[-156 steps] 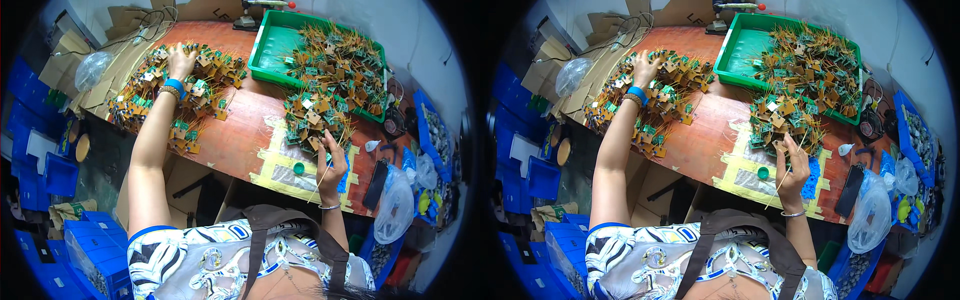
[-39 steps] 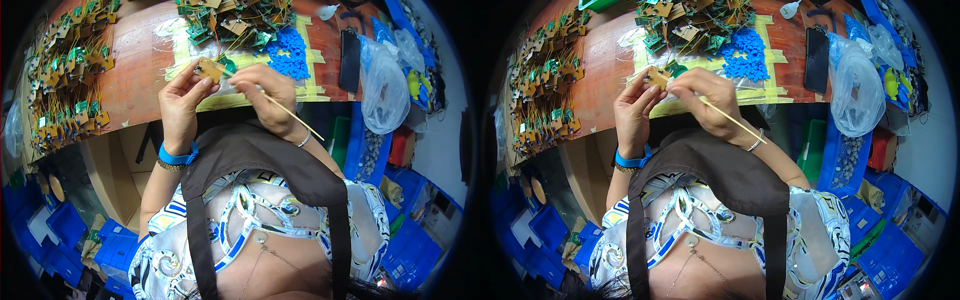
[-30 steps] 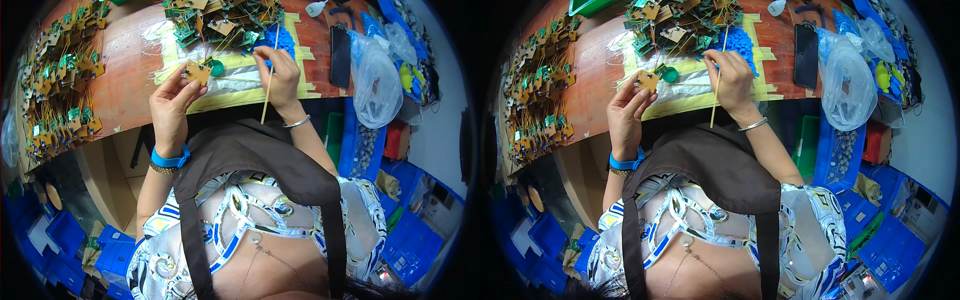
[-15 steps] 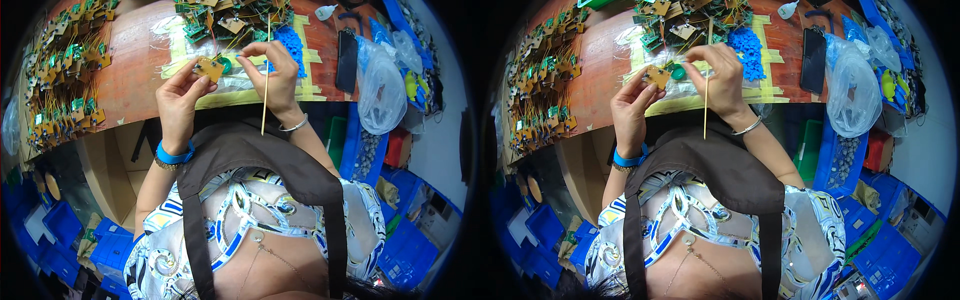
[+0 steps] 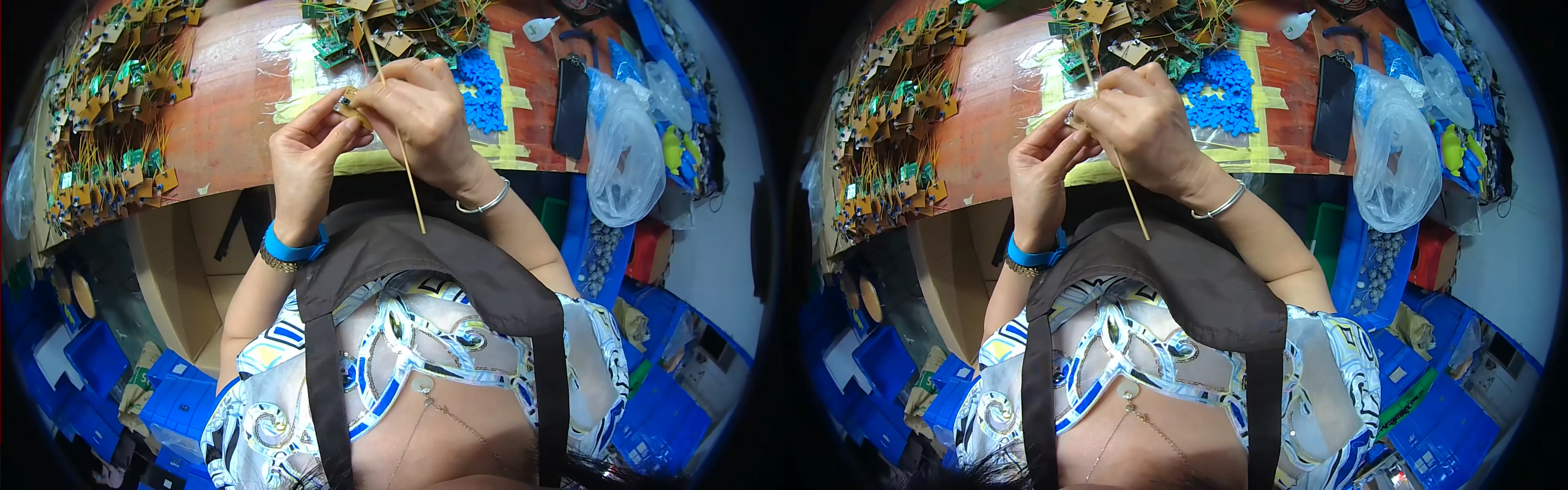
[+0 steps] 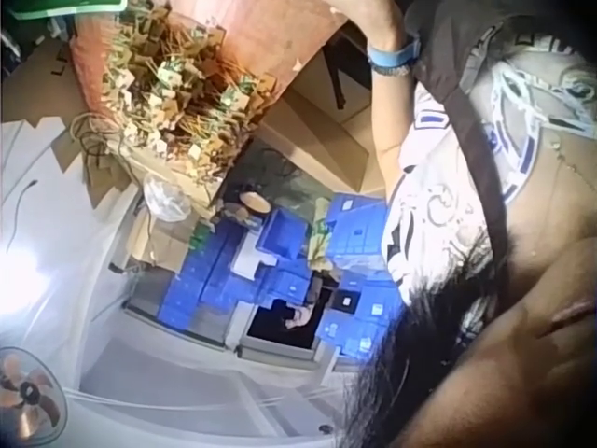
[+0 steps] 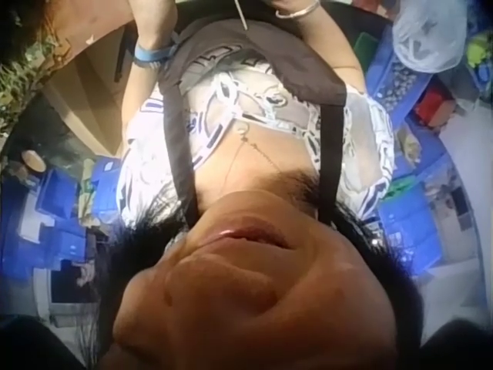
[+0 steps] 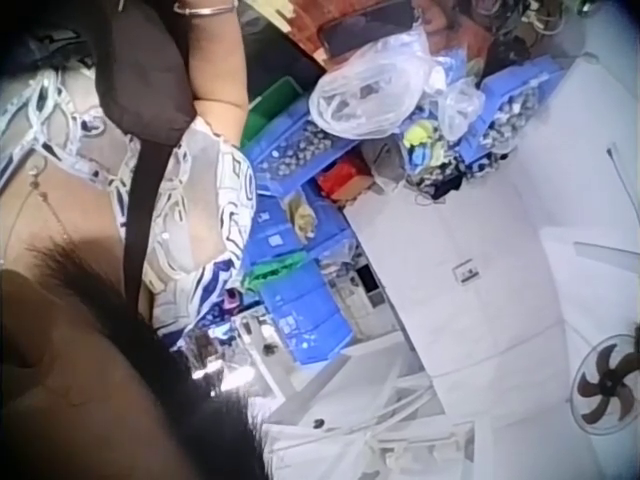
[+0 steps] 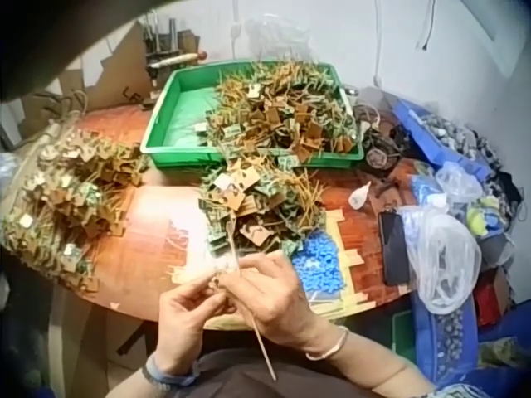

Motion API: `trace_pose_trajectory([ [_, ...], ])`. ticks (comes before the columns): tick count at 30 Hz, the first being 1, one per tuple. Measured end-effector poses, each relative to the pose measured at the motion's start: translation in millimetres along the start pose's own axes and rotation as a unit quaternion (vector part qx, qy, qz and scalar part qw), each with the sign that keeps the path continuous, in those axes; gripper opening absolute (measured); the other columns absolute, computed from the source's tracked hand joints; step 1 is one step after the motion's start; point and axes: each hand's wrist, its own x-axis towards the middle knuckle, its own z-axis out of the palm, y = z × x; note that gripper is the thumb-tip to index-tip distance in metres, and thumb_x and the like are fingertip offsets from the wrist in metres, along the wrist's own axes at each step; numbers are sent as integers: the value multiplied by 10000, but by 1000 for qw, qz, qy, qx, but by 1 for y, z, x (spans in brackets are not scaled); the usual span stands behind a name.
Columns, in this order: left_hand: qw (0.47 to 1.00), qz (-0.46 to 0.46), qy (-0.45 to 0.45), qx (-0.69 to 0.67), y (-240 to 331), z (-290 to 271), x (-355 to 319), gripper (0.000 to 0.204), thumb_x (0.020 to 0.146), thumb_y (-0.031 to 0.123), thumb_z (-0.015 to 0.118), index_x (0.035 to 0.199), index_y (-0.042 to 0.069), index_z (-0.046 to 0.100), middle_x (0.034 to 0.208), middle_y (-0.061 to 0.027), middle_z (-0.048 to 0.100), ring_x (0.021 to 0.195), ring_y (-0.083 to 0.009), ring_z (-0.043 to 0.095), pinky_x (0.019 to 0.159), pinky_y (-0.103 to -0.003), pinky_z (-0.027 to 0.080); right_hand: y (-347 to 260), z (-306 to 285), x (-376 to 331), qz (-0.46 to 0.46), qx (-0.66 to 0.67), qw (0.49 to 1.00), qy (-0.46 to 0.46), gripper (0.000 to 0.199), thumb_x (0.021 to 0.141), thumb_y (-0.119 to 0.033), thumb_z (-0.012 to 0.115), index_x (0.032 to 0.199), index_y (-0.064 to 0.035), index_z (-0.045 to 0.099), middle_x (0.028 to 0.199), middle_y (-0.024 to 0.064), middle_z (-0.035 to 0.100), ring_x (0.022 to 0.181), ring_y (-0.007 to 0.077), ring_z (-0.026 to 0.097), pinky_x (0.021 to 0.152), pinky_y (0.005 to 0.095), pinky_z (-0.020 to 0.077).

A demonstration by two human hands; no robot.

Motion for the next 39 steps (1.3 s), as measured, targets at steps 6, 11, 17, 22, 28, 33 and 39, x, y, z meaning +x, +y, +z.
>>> trace_pose_trajectory([
  [6, 1000, -11, -13, -18, 3, -1, 1, 351, 897, -4, 615, 1238, -71, 569, 907, -104, 671, 784, -163, 677, 744, -269, 574, -2, 2, 1, 81, 20, 996, 28, 203, 691, -60, 775, 865, -77, 672, 788, 34, 665, 825, 215, 620, 730, 337, 428],
  [11, 1000, -15, -25, 5, 4, -3, 1, 334, 907, 20, 609, 1236, -34, 593, 893, -55, 640, 804, -143, 660, 774, -269, 563, -4, 3, 1, 126, 64, 989, 35, 198, 689, -22, 772, 863, -66, 688, 839, 61, 669, 815, 234, 621, 712, 324, 457],
  [17, 1000, -6, -23, 0, 3, -4, 1, 328, 906, 4, 601, 1226, -66, 582, 907, -112, 677, 768, -165, 680, 731, -273, 581, -7, 6, 1, 123, 69, 989, 40, 189, 689, -20, 774, 849, -72, 688, 827, 52, 666, 795, 217, 623, 688, 310, 450],
  [22, 1000, -4, -15, -2, 1, -5, 1, 310, 920, 31, 594, 1217, -59, 592, 894, -112, 681, 761, -158, 678, 722, -264, 580, -9, 8, 1, 127, 72, 988, 41, 184, 688, -21, 776, 841, -72, 687, 824, 50, 666, 785, 213, 623, 682, 306, 446],
  [28, 1000, -4, -10, -13, 0, -8, 4, 258, 945, 108, 596, 1141, -53, 647, 879, -110, 688, 722, -141, 667, 667, -246, 574, -11, 7, 2, 123, 66, 990, 34, 188, 688, -20, 776, 847, -68, 686, 835, 62, 672, 788, 217, 629, 676, 304, 452],
  [33, 996, 80, 22, 5, 1, -22, 7, 249, 952, 109, 586, 1134, -46, 655, 870, -104, 689, 712, -139, 664, 656, -248, 569, -9, 9, 6, 115, 109, 986, 53, 192, 711, -7, 766, 883, -59, 697, 861, 77, 682, 824, 226, 645, 715, 303, 489],
  [39, 959, 129, 148, 205, -6, -110, 25, 223, 946, 109, 606, 1126, 5, 686, 868, -26, 683, 737, -69, 603, 650, -214, 506, 9, -8, -10, 202, 127, 967, 91, 143, 808, 18, 705, 945, -22, 704, 899, 81, 690, 835, 165, 650, 746, 270, 501],
])
